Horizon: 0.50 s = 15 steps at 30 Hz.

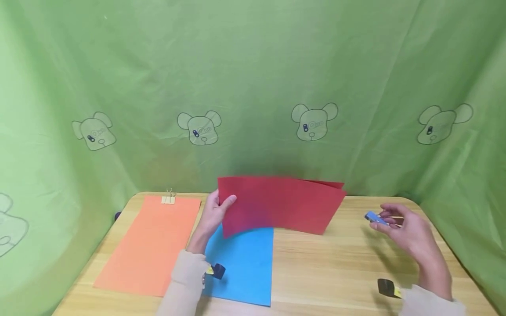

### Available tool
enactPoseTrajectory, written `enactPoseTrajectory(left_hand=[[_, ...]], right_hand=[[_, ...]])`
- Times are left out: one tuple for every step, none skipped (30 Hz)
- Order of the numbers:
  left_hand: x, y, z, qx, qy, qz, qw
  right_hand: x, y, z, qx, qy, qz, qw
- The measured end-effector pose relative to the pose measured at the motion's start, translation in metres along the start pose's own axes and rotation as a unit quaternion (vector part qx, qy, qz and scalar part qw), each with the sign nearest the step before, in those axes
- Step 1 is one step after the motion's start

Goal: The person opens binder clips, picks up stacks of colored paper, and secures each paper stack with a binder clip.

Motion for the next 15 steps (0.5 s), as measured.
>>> enactPoseTrajectory(left_hand=[[-0.002, 0.001, 0.005, -0.008, 0.0, 0.003, 1.0], [-0.004, 0.001, 0.009, -0.016, 0.0, 0.007, 0.9998], [-0.006, 0.002, 0.013, -0.025, -0.001, 0.013, 0.9996], [-0.007, 0.003, 0.017, -0.033, -0.002, 0.019, 0.9993], [-0.009, 0.003, 0.02, -0.039, -0.003, 0.027, 0.9989], [-0.01, 0.004, 0.021, -0.046, -0.005, 0.034, 0.9983], [-0.011, 0.005, 0.023, -0.051, -0.007, 0.041, 0.9978], [-0.011, 0.005, 0.025, -0.054, -0.007, 0.049, 0.9973], [-0.012, 0.006, 0.028, -0.057, -0.007, 0.056, 0.9968], [-0.012, 0.007, 0.03, -0.058, -0.004, 0.064, 0.9963], [-0.011, 0.008, 0.034, -0.059, -0.001, 0.073, 0.9956], [-0.011, 0.008, 0.037, -0.06, 0.001, 0.081, 0.995], [-0.011, 0.009, 0.041, -0.057, 0.004, 0.087, 0.9945], [-0.01, 0.01, 0.044, -0.058, 0.006, 0.092, 0.9941], [-0.01, 0.011, 0.047, -0.061, 0.009, 0.095, 0.9936]], right_hand=[[0.0, 0.0, 0.0, 0.002, 0.002, 0.0, 1.0], [0.001, 0.0, 0.0, 0.003, 0.002, 0.0, 1.0], [0.001, 0.0, 0.0, 0.002, 0.002, -0.001, 1.0], [0.002, 0.0, 0.0, 0.001, 0.001, -0.003, 1.0], [0.002, 0.0, 0.0, 0.001, 0.0, -0.004, 1.0], [0.003, 0.0, 0.0, 0.0, -0.001, -0.005, 1.0], [0.003, 0.0, 0.0, -0.002, -0.001, -0.005, 1.0], [0.003, -0.001, 0.001, -0.002, -0.001, -0.005, 1.0], [0.004, -0.001, 0.001, -0.004, -0.001, -0.006, 1.0], [0.004, -0.001, 0.001, -0.004, 0.0, -0.005, 1.0], [0.004, -0.001, 0.002, -0.004, 0.0, -0.005, 1.0], [0.004, -0.002, 0.002, -0.005, -0.001, -0.003, 1.0], [0.005, -0.002, 0.003, -0.005, -0.002, -0.001, 1.0], [0.005, -0.003, 0.004, -0.005, -0.004, 0.0, 1.0], [0.006, -0.003, 0.005, -0.006, -0.007, 0.002, 1.0]])
Point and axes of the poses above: each hand's wrist, its own y-axis away from the middle knuckle, its own x-axis out of the palm, z = x × y, the point moved 2 cm from there along -y, towards the middle knuckle, and after that the axes turned 6 degrees about x, right-handed, at the moved point
